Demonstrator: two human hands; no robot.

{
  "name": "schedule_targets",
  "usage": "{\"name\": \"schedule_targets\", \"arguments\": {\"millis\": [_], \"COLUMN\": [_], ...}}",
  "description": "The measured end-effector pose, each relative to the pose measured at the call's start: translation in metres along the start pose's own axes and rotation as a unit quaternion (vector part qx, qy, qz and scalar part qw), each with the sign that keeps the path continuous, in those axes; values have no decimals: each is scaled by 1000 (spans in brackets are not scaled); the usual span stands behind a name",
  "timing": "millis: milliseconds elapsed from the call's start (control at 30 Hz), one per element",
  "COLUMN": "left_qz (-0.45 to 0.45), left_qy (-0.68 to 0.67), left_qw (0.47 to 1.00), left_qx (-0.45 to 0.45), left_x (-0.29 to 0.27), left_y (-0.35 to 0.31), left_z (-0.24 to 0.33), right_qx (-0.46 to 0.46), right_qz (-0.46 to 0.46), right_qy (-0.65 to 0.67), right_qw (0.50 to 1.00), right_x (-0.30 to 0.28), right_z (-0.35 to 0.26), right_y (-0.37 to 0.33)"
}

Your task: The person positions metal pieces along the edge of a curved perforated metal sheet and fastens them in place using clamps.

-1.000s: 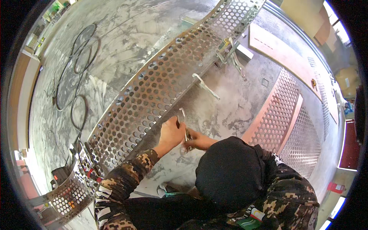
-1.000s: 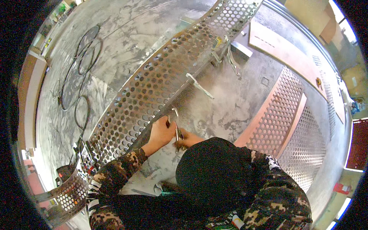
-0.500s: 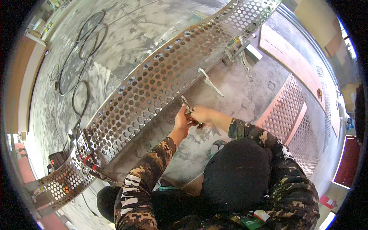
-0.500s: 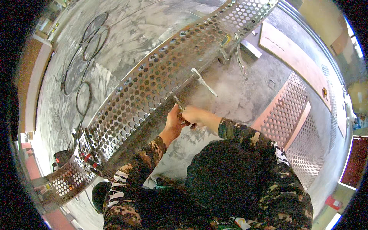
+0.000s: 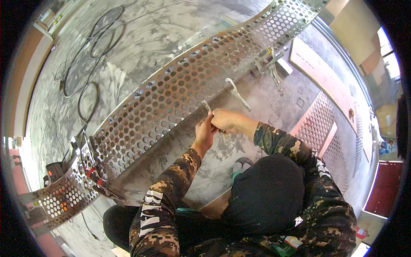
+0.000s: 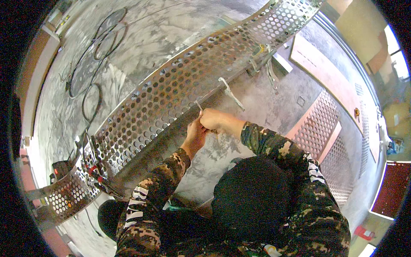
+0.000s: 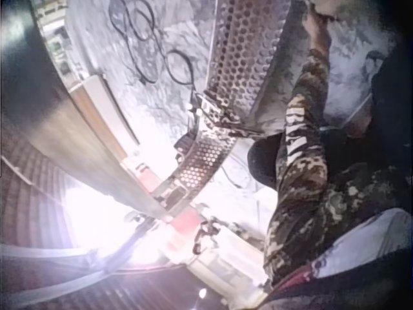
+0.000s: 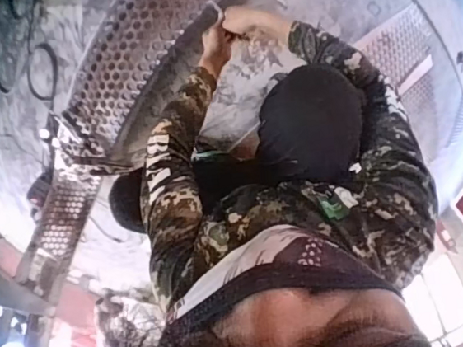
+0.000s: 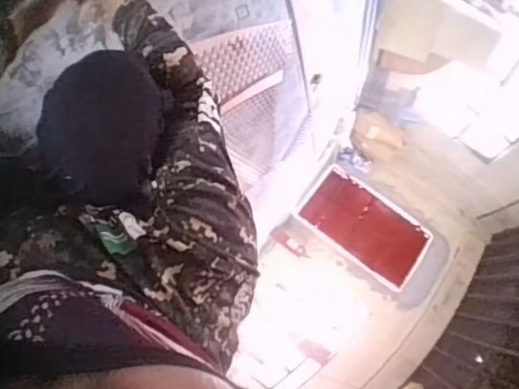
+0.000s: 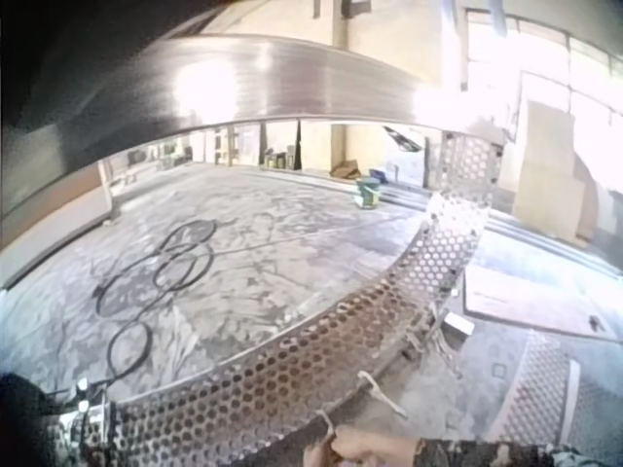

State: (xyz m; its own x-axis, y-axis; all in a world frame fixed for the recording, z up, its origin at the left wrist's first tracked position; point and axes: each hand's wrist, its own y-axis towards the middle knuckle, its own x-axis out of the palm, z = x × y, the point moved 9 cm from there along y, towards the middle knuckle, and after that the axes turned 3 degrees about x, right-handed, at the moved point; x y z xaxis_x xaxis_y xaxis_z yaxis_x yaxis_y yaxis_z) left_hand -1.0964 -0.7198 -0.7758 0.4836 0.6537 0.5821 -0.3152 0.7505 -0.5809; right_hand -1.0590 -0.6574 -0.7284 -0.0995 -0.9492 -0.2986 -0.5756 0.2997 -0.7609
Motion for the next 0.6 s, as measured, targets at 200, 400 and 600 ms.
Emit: {"name": "schedule_targets", "arguments": {"millis": [200, 400, 600], "left_qz": [-58, -42, 2], "left_qy": [-99, -173, -109], "left_qw": [993, 984, 994], "left_qx": [12, -12, -4], "left_x": [5, 10, -15], "left_y": [17, 24, 30], "left_z": [-4, -9, -7], "right_qx": [12, -15, -17], "right_qz": [-4, 25, 19], "right_qy": [-196, -343, -419], "right_qw": [980, 939, 908], "right_x": [-21, -21, -14], "right_z": [-44, -48, -55], "right_y": [-18, -3, -1]}}
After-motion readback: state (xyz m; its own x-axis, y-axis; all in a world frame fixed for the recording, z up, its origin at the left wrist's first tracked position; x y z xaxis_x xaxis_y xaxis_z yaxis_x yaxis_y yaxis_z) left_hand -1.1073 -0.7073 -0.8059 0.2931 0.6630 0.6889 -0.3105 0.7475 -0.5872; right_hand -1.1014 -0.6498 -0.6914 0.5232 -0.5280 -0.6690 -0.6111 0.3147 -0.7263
